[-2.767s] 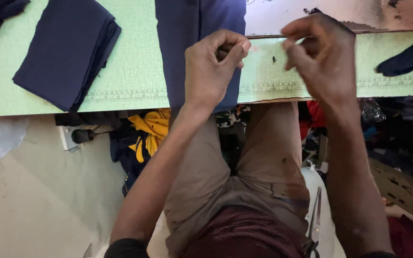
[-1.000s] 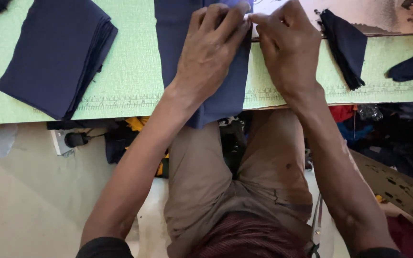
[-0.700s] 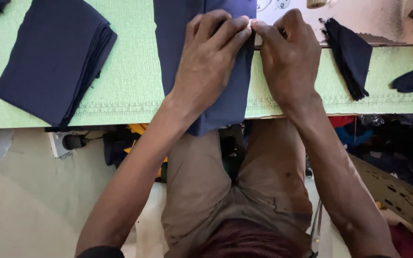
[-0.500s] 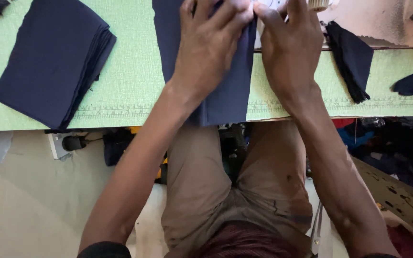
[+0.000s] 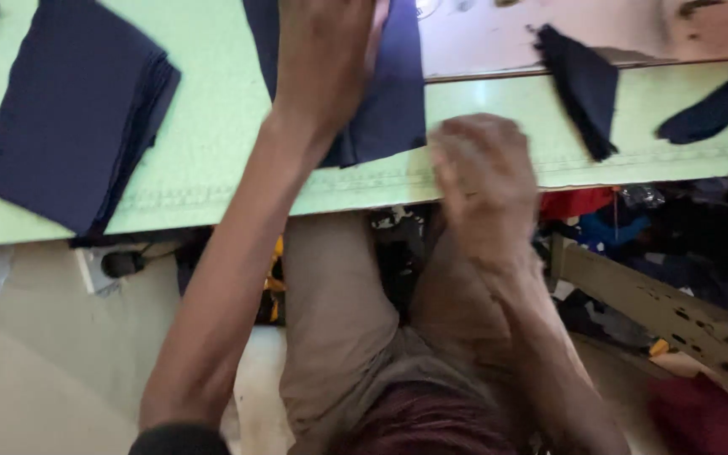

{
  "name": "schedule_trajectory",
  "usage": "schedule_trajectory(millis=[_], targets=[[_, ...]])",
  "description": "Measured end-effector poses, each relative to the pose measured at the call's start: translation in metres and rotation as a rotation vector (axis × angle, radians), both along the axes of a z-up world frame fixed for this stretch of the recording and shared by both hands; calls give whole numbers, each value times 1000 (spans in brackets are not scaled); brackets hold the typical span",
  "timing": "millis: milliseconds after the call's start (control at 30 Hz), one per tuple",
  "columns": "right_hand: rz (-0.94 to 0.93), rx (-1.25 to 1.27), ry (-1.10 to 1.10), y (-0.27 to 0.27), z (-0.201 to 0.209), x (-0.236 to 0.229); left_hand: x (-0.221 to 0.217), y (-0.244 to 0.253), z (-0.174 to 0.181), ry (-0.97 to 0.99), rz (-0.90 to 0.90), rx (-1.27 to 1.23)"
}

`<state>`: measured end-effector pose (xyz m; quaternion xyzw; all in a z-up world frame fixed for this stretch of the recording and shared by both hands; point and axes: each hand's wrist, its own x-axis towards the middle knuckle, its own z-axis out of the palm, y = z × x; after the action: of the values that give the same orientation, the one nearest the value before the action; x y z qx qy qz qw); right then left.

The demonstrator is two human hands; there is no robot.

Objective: Folding and aligning fabric pieces on a sewing machine table

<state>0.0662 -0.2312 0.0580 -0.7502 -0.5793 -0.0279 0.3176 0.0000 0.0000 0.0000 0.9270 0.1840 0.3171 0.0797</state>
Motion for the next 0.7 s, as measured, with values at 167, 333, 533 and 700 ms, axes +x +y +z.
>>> schedule_trajectory(millis=[167,333,533,700], targets=[[-342,85,-219,-33,-1,72,-35,-45,29,11,-207,-26],[-268,-35,-249,-48,-15,106,-41,-36,31,46,-214,-14],[-268,2,-258,-50,-1,108,-25,-86,24,-289,-141,-426],[-128,-76,-220,-28,21,45,-7,-131,65,-195,-268,-1364]])
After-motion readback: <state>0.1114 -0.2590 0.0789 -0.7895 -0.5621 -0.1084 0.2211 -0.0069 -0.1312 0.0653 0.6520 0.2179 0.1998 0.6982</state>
